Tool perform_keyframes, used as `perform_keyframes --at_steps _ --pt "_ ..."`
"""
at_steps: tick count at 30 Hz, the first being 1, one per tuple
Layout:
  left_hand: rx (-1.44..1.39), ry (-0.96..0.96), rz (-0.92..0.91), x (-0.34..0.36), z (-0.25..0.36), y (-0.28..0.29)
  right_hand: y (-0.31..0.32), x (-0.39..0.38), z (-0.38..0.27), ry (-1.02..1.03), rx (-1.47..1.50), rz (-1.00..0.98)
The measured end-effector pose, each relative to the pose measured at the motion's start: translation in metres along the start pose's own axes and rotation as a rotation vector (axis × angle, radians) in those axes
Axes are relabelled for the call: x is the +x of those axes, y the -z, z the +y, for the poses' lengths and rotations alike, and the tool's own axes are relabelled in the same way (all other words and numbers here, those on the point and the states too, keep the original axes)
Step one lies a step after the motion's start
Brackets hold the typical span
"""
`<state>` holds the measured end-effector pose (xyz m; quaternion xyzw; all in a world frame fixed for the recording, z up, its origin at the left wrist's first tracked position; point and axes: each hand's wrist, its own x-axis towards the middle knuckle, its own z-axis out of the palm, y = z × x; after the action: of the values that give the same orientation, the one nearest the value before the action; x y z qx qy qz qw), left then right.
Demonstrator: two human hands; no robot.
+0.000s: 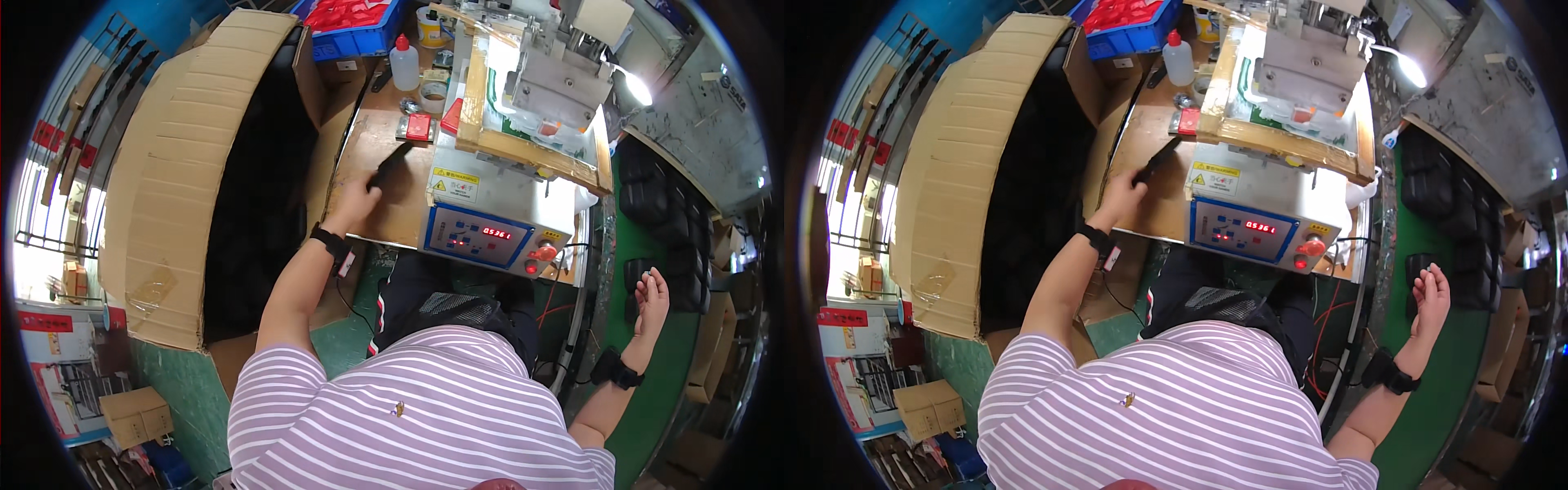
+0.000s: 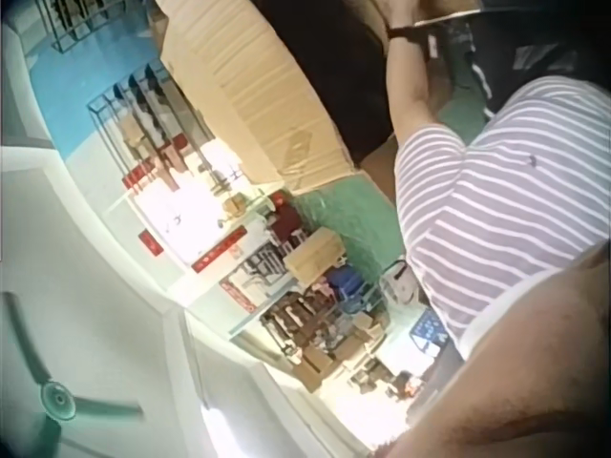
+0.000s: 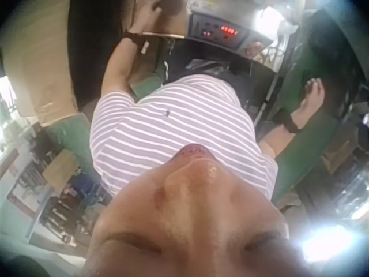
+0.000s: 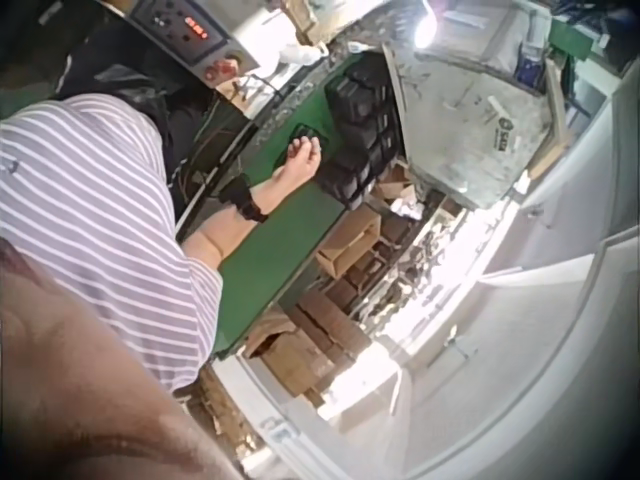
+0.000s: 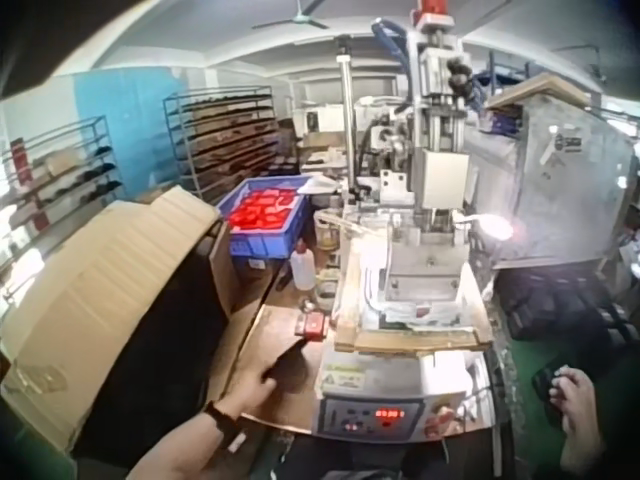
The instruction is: Operate a hot-stamping machine to process black padded components.
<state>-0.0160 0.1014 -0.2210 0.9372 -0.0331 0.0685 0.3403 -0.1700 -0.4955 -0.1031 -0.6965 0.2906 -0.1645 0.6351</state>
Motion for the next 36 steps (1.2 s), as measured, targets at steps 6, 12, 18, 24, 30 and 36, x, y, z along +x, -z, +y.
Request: perform_keyframes --at_steps 6,12,18,24,30,36 --pt "-0.493 0.364 0.075 -0.006 -0.058 -0.004 -0.064 0.004 -0.033 0.108 -0.091 -0.156" --pt "-0.011 0.35 -0.009 -0.026 -0.094 -0.012 -0.141 0.031 -0.069 0.136 -0.014 -0.29" --pt "0.357 0.097 0.007 -0.052 -0.049 -0.017 -0.206 0.061 -0.087 0.092 -0.03 -0.445" --pt "0.499 0.308 -0.206 -0.056 -0.004 -0.034 -0.227 0.076 -0.093 0.709 -0.176 -0.42" --pt "0.491 0.195 -0.069 -0.056 -0.007 -0.039 -0.222 0.048 -0.126 0.636 -0.4 -0.207" --pt "0.474 0.289 -0.08 -0.054 -0.026 -0.03 -0.112 0.0 -0.119 0.571 0.079 -0.175"
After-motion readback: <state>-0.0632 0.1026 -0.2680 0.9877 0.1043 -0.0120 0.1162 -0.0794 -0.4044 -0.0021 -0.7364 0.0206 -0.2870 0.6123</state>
